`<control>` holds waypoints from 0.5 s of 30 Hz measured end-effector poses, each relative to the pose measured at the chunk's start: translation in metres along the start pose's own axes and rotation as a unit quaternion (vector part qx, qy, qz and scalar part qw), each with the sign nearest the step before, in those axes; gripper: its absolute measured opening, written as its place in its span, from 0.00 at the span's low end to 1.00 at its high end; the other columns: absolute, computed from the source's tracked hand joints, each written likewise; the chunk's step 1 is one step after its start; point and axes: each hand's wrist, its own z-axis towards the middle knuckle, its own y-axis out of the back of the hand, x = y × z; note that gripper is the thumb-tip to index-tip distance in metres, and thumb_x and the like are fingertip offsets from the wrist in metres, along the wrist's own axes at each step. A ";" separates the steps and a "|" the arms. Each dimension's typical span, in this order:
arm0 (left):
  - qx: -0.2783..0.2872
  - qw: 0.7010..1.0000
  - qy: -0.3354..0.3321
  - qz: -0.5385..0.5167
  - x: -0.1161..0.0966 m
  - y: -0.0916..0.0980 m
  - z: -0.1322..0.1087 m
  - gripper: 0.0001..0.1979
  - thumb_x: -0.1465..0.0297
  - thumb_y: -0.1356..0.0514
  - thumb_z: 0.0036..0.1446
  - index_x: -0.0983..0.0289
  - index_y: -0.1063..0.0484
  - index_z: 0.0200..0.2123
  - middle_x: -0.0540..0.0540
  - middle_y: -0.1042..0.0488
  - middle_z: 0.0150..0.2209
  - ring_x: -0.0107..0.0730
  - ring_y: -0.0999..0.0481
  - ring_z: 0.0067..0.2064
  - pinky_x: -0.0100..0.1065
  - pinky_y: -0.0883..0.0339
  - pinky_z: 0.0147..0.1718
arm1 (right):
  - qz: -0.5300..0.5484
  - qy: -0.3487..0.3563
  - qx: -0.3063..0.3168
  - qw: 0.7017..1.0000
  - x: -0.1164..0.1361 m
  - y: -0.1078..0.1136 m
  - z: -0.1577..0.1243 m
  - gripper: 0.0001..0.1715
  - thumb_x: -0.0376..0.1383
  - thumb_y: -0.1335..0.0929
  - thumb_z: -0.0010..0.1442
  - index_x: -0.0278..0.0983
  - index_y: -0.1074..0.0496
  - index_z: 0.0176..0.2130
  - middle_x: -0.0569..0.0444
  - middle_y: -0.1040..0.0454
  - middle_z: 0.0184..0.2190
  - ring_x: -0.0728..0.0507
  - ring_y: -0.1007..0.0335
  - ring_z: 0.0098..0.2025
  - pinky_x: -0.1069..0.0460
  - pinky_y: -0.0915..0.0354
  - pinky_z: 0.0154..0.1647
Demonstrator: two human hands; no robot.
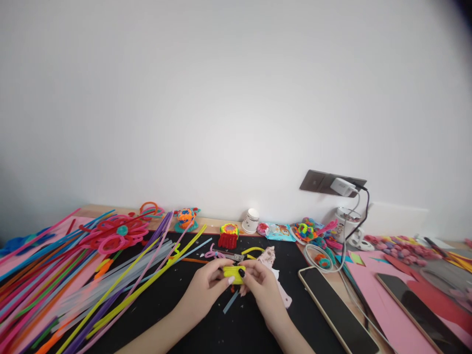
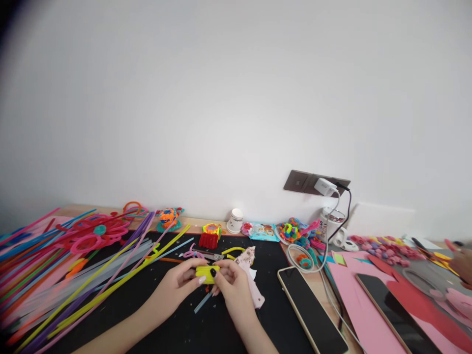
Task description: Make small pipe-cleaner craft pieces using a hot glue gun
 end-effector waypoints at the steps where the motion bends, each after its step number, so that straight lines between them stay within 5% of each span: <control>1: 0.001 1.000 -0.003 0.005 -0.001 0.000 0.000 0.15 0.70 0.40 0.53 0.65 0.31 0.45 0.59 0.23 0.44 0.43 0.24 0.46 0.38 0.31 0.46 | 0.002 0.000 0.007 1.000 0.001 0.000 -0.001 0.16 0.40 0.26 0.49 0.35 0.28 0.36 0.57 0.26 0.23 0.50 0.32 0.21 0.55 0.36 0.23; 6: -0.009 1.000 -0.009 0.023 -0.005 0.001 -0.001 0.14 0.69 0.41 0.54 0.65 0.29 0.44 0.59 0.22 0.43 0.43 0.23 0.45 0.39 0.30 0.45 | 0.003 -0.003 0.029 1.000 0.004 -0.002 -0.003 0.18 0.36 0.25 0.47 0.36 0.27 0.40 0.53 0.24 0.32 0.45 0.27 0.30 0.53 0.33 0.29; 15: -0.008 1.000 -0.010 0.027 -0.006 -0.001 -0.002 0.14 0.70 0.41 0.52 0.65 0.29 0.44 0.59 0.23 0.41 0.43 0.23 0.43 0.40 0.30 0.44 | -0.020 -0.005 0.001 1.000 0.007 -0.002 -0.002 0.16 0.35 0.25 0.46 0.35 0.26 0.37 0.54 0.23 0.26 0.47 0.30 0.24 0.52 0.35 0.29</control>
